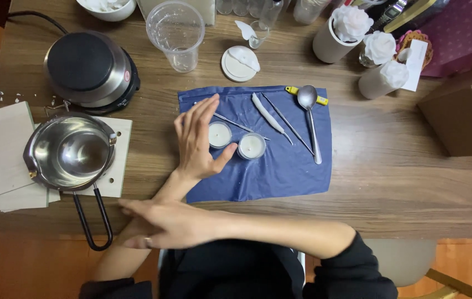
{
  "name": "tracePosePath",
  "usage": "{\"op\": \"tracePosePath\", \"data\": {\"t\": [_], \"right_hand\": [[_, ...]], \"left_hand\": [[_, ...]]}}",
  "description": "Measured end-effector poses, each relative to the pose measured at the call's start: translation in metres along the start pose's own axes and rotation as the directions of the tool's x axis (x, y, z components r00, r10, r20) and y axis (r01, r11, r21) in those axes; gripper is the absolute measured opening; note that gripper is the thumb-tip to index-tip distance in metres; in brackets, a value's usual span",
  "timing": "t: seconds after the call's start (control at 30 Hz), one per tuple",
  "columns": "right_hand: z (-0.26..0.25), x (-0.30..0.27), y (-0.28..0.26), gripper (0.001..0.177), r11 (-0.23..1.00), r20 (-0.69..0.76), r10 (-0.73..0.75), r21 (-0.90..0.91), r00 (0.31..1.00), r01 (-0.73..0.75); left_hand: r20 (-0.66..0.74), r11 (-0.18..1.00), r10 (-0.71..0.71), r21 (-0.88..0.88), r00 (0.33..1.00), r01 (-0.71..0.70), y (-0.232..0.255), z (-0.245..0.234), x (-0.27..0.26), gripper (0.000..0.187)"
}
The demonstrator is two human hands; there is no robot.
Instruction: Pouring melted wax from a small metal pot into prepared candle containers on a workbench.
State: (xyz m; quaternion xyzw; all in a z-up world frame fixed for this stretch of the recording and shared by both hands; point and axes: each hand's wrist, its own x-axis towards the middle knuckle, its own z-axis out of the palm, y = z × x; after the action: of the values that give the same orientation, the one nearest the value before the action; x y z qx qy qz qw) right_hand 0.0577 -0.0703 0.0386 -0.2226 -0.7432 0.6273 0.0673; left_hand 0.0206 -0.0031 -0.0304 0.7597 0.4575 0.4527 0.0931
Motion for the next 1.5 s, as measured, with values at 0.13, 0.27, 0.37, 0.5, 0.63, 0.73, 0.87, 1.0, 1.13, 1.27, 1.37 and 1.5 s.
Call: {"op": "tracePosePath", "data": {"t": [0.13, 0.27, 0.37, 0.5, 0.63, 0.73, 0.87, 1.0, 1.13, 1.27, 1.37, 1.5], "right_hand": [[-0.032, -0.053, -0.007, 0.055, 0.968, -0.205, -0.210, -0.184, 0.956, 0.173], [-0.078, -0.106, 0.012, 0.040, 0.935, -0.682, -0.280, -0.354, 0.676, 0.030], [-0.100, -0.133, 0.046, 0.053, 0.909, -0.819, -0.269, -0.389, 0.506, -0.147], [-0.105, -0.146, 0.079, 0.083, 0.906, -0.817, -0.231, -0.378, 0.528, -0.189], [-0.096, -0.140, 0.098, 0.088, 0.905, -0.801, -0.234, -0.386, 0.550, -0.177], [-0.094, -0.133, 0.099, 0.084, 0.902, -0.796, -0.289, -0.412, 0.532, -0.126], [-0.094, -0.125, 0.103, 0.079, 0.886, -0.780, -0.355, -0.456, 0.516, -0.080], [-0.093, -0.119, 0.105, 0.079, 0.889, -0.775, -0.358, -0.454, 0.521, -0.064], [-0.094, -0.118, 0.105, 0.079, 0.893, -0.773, -0.361, -0.448, 0.521, -0.047], [-0.096, -0.116, 0.106, 0.081, 0.890, -0.761, -0.356, -0.452, 0.543, -0.050], [-0.097, -0.114, 0.108, 0.081, 0.894, -0.755, -0.347, -0.445, 0.556, -0.047], [-0.096, -0.113, 0.107, 0.077, 0.901, -0.760, -0.346, -0.432, 0.550, -0.030]], "left_hand": [[0.047, 1.000, -0.011, 0.026, 0.999, 0.009, -0.005, -0.010, 0.006, 0.071], [0.202, 0.992, -0.016, -0.120, 0.979, 0.041, -0.014, -0.017, 0.011, 0.090], [0.320, 0.995, 0.020, -0.095, 0.947, 0.011, -0.016, -0.023, 0.015, 0.103], [0.419, 0.996, 0.061, -0.078, 0.906, -0.031, -0.022, -0.024, 0.015, 0.110], [0.429, 0.996, 0.067, -0.086, 0.901, -0.033, -0.024, -0.023, 0.015, 0.108], [0.408, 0.992, 0.093, -0.113, 0.908, -0.051, -0.025, -0.023, 0.016, 0.101], [0.386, 0.992, 0.081, -0.121, 0.919, -0.036, -0.025, -0.024, 0.018, 0.098], [0.374, 0.993, 0.077, -0.114, 0.924, -0.036, -0.026, -0.025, 0.018, 0.099], [0.364, 0.992, 0.089, -0.116, 0.927, -0.050, -0.024, -0.027, 0.019, 0.098], [0.362, 0.992, 0.095, -0.109, 0.927, -0.059, -0.024, -0.027, 0.020, 0.098], [0.361, 0.992, 0.097, -0.113, 0.928, -0.060, -0.024, -0.027, 0.019, 0.098], [0.360, 0.991, 0.102, -0.113, 0.927, -0.065, -0.024, -0.027, 0.019, 0.098]]}}
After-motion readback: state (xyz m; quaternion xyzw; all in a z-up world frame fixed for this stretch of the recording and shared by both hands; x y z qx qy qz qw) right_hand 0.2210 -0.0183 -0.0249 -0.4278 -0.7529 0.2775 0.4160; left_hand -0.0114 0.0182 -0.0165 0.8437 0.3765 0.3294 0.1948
